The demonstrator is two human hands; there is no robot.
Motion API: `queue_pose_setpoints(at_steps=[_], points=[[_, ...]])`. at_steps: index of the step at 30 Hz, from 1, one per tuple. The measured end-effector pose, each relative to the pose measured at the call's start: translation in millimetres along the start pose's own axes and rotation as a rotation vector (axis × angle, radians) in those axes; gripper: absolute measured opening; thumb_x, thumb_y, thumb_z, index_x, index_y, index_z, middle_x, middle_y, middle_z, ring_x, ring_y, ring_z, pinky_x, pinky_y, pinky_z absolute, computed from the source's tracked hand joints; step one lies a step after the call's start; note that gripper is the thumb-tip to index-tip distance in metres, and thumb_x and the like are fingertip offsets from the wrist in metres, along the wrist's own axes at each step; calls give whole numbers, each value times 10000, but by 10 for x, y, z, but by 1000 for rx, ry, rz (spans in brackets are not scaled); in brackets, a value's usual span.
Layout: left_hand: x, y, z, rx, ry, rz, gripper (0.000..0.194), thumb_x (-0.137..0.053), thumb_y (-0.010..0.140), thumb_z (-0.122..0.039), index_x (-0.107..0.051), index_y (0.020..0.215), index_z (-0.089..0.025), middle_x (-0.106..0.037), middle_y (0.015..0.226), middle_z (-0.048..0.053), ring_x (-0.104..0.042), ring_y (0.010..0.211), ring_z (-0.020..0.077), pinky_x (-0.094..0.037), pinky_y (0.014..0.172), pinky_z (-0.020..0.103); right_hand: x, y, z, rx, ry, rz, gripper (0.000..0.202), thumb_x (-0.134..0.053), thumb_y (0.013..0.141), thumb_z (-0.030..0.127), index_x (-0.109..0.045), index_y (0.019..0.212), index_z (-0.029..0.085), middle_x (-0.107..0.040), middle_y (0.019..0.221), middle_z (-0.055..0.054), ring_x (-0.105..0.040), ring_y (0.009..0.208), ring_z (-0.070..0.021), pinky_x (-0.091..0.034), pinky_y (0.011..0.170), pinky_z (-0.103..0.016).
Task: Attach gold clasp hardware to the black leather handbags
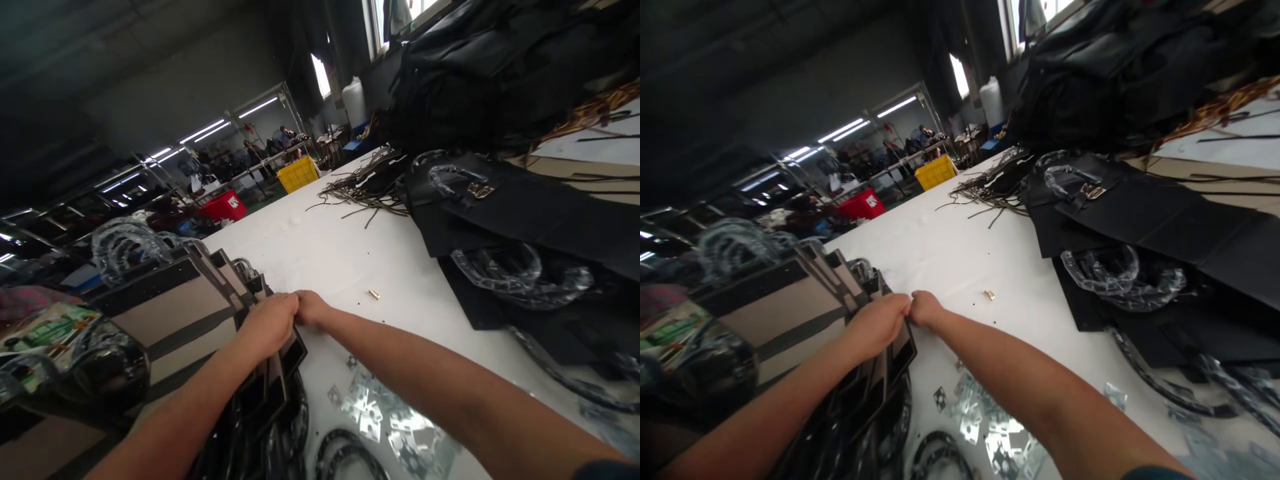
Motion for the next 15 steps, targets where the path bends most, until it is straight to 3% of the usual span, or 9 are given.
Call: queue_pose_setpoints(at_steps=[3, 7, 10, 13, 15], points=[[-215, 242, 193, 8, 68, 22, 263, -418, 888, -92, -624, 1041, -151, -735, 999, 156, -696, 968, 299, -504, 934, 451, -270, -53, -149, -58, 159, 44, 332, -582, 845, 173, -725, 1143, 144, -766, 861, -91, -713, 737, -236, -569, 683, -339], [-391, 236, 363, -237, 14, 29, 388, -340, 977, -169, -637, 1226, -161, -719, 1271, 119, -639, 1224, 228, -258, 1230, 454, -489, -174, -135, -24, 335, 129, 368, -573, 789, 108, -722, 1114, 194, -766, 909, -30, -702, 772, -165, -571, 757, -280], [-407, 152, 463, -290, 18, 46, 446, -284, 1018, -226, -672, 1233, -196, -723, 1306, 78, -638, 1216, 201, -207, 1247, 441, -404, -214, -63, 6, 369, 318, 305, -632, 767, 117, -742, 1037, 206, -762, 910, -5, -696, 761, -132, -575, 743, -246], [-348, 91, 467, -293, 63, 52, 386, -355, 1022, -305, -733, 1033, -225, -780, 1016, 52, -678, 1007, 200, -258, 1215, 445, -149, -125, 30, 73, 74, 493, 256, -666, 831, 201, -752, 1072, 201, -775, 986, -22, -737, 829, -153, -595, 760, -252], [-283, 64, 454, -274, 90, 15, 364, -412, 1010, -359, -736, 910, -229, -750, 855, 48, -667, 930, 210, -285, 1198, 459, 131, 95, 108, 163, -288, 288, 299, -605, 883, 203, -746, 1146, 190, -774, 1109, -50, -756, 930, -187, -601, 809, -270]])
Point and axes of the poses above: each hand's wrist, its own y-axis towards the middle knuckle, its own x-axis out of the back of the hand, z = x × y, the point moved 6 cm from there along y, towards the middle knuckle
